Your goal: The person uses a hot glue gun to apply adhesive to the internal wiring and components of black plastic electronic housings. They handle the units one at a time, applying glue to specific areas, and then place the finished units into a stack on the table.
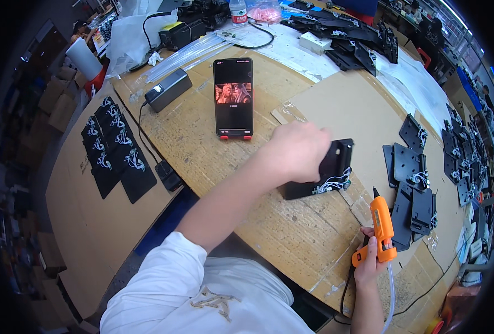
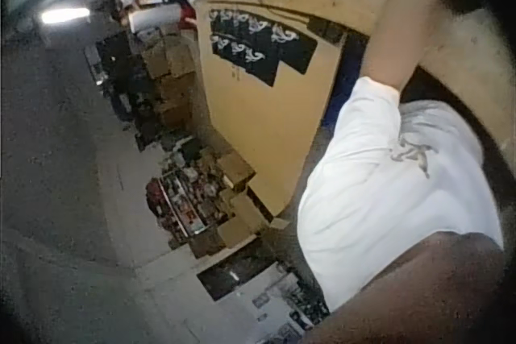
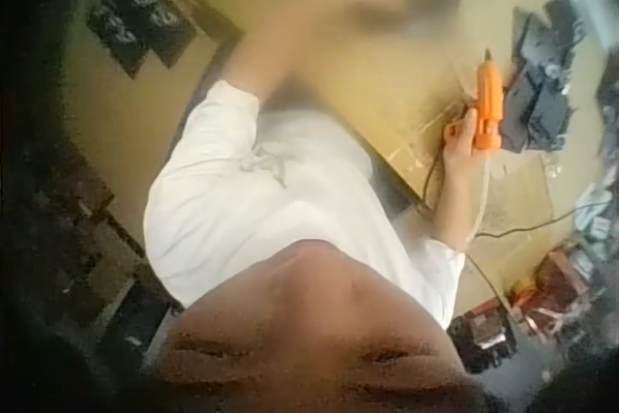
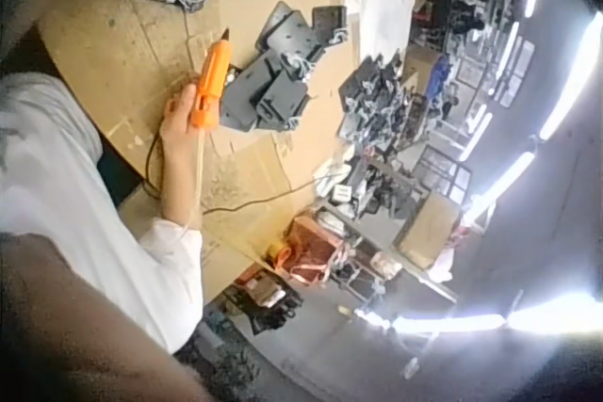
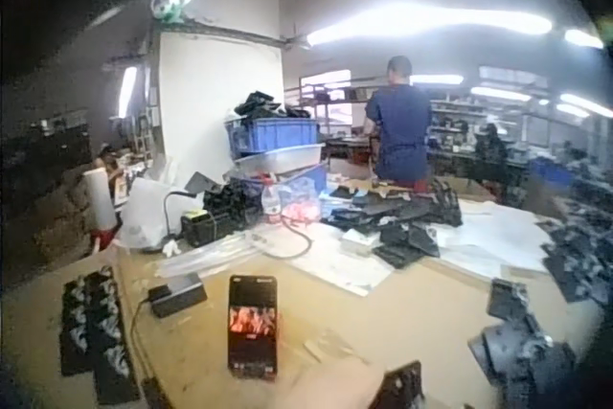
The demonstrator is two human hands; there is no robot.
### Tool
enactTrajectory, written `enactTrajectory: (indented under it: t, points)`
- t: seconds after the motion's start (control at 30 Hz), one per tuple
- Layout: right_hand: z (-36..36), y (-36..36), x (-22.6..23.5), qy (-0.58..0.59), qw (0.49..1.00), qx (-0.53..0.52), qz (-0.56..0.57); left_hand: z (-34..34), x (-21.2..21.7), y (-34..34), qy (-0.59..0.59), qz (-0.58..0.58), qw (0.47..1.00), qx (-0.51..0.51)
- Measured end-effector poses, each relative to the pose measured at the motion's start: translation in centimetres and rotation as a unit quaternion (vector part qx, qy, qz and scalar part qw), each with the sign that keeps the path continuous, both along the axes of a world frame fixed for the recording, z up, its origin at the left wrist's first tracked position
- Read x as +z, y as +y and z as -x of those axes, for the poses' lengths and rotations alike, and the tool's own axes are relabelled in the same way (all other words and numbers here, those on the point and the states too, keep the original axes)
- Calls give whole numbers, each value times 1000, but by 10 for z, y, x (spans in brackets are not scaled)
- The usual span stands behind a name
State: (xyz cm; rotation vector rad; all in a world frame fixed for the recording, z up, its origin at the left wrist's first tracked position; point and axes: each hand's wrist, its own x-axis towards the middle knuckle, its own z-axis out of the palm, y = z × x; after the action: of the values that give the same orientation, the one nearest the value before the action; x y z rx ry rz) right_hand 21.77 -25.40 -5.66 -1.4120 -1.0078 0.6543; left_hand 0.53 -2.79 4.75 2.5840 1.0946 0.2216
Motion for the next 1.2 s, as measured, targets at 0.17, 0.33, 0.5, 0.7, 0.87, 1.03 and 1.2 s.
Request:
enactTrajectory:
  t: [0.17,0.33,0.5,0.7,0.87,1.03,1.2]
  points:
    - [-3,0,9,2,999,26,19,-7,-4,5,-115,-13,986,-121]
    - [-8,2,10,77,992,90,36,4,-5,-15,-101,-1,990,-97]
    - [-1,5,19,-31,984,160,77,7,-2,-29,-49,-34,990,-124]
    - [7,18,19,-228,949,211,47,3,-3,-38,-29,-27,993,-108]
    - [21,31,29,-296,932,208,10,2,-8,-35,-37,-27,994,-103]
    - [32,31,29,-360,918,162,-34,2,-9,-33,-54,-9,994,-98]
    - [35,30,33,-400,902,161,-33,3,-7,-32,-50,1,994,-101]
